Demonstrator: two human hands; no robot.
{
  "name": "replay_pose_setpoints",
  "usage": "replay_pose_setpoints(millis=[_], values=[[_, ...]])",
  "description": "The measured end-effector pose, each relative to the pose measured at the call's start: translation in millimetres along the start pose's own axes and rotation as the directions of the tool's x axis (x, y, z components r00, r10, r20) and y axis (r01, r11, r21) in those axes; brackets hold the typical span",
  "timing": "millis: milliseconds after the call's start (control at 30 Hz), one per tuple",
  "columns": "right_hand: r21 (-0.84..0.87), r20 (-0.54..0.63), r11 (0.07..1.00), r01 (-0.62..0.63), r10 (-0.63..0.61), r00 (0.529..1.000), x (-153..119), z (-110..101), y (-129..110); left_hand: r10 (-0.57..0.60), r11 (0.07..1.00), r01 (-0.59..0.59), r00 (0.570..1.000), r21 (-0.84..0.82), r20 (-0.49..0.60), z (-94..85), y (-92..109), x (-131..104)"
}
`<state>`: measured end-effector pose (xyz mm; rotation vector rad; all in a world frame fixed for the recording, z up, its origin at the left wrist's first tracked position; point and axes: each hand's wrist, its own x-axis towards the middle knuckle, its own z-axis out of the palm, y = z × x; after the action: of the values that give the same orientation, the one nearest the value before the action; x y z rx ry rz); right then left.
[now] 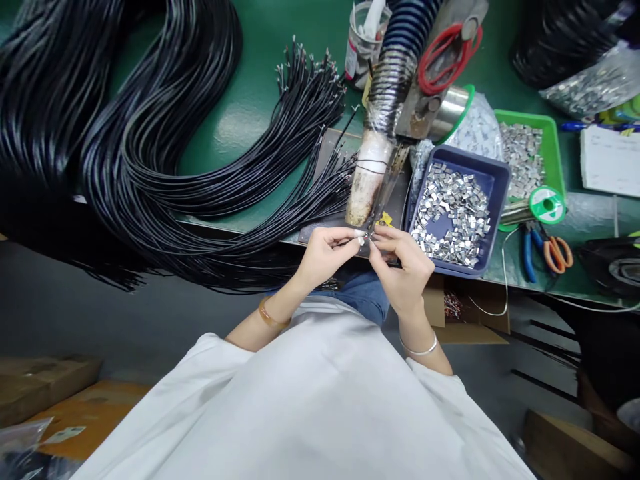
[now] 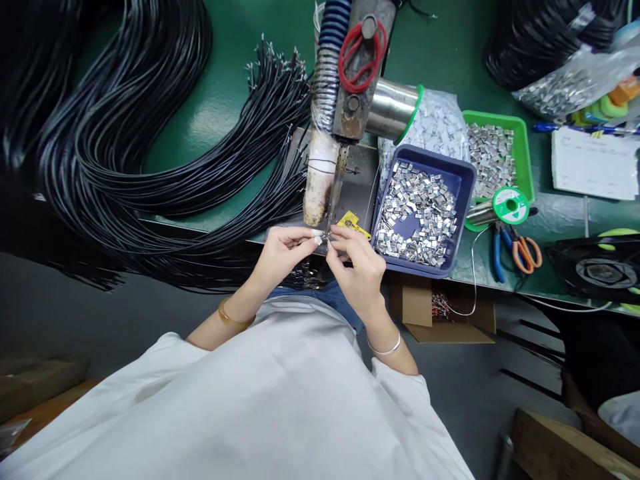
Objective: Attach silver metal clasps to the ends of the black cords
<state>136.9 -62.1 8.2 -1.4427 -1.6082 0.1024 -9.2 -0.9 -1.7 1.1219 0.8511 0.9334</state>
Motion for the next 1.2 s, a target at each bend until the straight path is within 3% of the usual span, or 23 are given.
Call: replay_pose_setpoints(millis=[200,300,433,567,633,700,800,867,933,1067,1200], values=[[-0.022,0.036,0.998,0.065,-0.064,0.997,-5.2,0.4,3.9,-0.024,0.998,0.025,1.0,0.057,-0.018,-3.2,-9.5,-0.6],[-0.018,0.021,0.998,0.067,-0.066,0.998,-5.2,-1.3,6.3,-0.005,0.997,0.003,0.999,0.072,0.034,-3.1,-9.7,-1.4],[-0.014,0.077,1.0,0.02,-0.019,0.997,-2.5,-5.5,7.9,0.031,0.981,-0.051,0.993,0.187,0.112,-2.5,-7.9,-6.2],[0.08,0.053,0.996,-0.041,0.037,0.998,-3.3,-6.5,7.7,0.104,0.937,-0.119,0.993,0.328,0.061,-3.9,-8.3,-15.5],[0.131,0.027,0.991,-0.041,0.038,0.999,-6.4,-4.4,9.2,0.124,0.939,-0.14,0.99,0.315,0.071,-5.4,-7.5,-19.0],[0.136,0.009,0.991,0.009,-0.011,1.0,-10.5,-1.8,12.0,0.052,0.977,-0.079,0.989,0.199,0.142,-6.9,-5.6,-20.2],[0.051,-0.016,0.993,0.107,-0.106,0.994,-15.5,-1.7,14.7,-0.133,0.99,0.142,0.954,-0.012,0.268,-9.0,-1.7,-18.8],[-0.022,-0.058,0.995,0.095,-0.096,0.994,-16.4,-5.0,12.5,-0.193,0.97,0.227,0.936,-0.086,0.296,-10.3,0.3,-17.4],[-0.103,-0.05,0.991,0.09,-0.096,0.994,-15.0,-8.9,7.1,-0.196,0.963,0.24,0.937,-0.124,0.287,-11.2,0.7,-16.9],[-0.184,0.144,0.963,0.196,-0.17,0.975,-9.7,-9.9,-4.3,-0.124,0.984,0.152,0.96,-0.093,0.25,-11.1,-4.0,-19.3],[-0.176,0.18,0.983,0.043,-0.011,0.984,-8.7,-4.2,-7.0,0.025,0.996,-0.039,0.985,0.078,0.171,-9.4,-11.6,-25.0]])
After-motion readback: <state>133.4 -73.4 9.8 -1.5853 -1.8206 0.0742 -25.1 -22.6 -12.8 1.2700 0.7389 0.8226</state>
